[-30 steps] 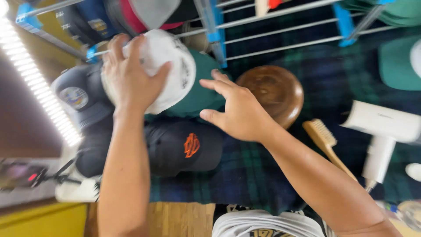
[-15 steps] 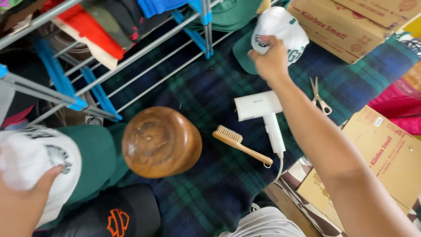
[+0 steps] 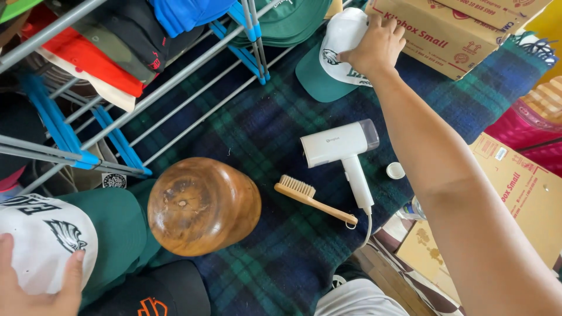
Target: The person cleans a white and green baseball cap by brushing its surface with a wooden brush and drying it with a hair dryer. The cap is repeatedly brushed and dried, then removed from a wooden form and placed back on the table.
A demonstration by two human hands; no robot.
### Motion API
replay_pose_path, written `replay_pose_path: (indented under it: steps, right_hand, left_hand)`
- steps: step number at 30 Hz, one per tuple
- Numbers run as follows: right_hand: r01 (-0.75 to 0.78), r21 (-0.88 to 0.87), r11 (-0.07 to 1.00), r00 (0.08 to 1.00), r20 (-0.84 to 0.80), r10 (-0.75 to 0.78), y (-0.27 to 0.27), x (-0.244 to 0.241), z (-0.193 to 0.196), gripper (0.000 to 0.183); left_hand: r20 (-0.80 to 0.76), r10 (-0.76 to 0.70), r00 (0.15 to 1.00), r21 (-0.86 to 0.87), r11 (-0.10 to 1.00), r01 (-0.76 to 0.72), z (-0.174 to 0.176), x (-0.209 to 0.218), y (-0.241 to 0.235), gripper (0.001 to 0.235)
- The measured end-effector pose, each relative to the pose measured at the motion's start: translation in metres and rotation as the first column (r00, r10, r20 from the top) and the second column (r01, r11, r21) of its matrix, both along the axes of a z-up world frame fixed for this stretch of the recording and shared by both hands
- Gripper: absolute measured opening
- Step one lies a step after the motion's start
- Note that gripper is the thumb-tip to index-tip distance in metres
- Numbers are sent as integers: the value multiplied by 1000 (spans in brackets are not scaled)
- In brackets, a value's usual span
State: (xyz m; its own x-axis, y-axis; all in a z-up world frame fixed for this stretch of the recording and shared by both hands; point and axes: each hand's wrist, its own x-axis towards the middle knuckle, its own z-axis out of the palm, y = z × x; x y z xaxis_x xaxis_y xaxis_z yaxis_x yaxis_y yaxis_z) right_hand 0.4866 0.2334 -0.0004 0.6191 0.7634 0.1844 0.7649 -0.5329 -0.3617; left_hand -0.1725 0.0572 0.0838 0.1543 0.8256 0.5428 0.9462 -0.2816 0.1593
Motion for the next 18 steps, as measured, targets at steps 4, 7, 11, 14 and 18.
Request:
replay_pose_path:
  steps: [4, 7, 11, 14, 18]
  right_hand:
    - [-17, 153, 988, 961, -272, 58, -5, -8, 12, 111]
    - [-50, 322, 946, 897, -402, 184, -2, -2, 3, 88]
    - [-102, 460, 882, 724, -574, 383, -29, -30, 55, 56]
    - [-178, 591, 787, 517, -625, 585, -49, -38, 79, 47]
    - [-229, 805, 548, 65, -549, 833, -88, -59, 117, 46]
  left_hand:
    - [-308, 45, 950, 214, 977, 23, 10, 34, -10, 70]
    - [-312, -151, 938, 274, 931, 241, 24, 83, -6, 54]
    - [-145, -430, 891, 233, 861, 453, 51, 160, -9, 41]
    - [97, -552, 828, 175, 828, 532, 53, 203, -13, 42]
    - [747, -472, 468, 76, 760, 646, 43, 250, -22, 69]
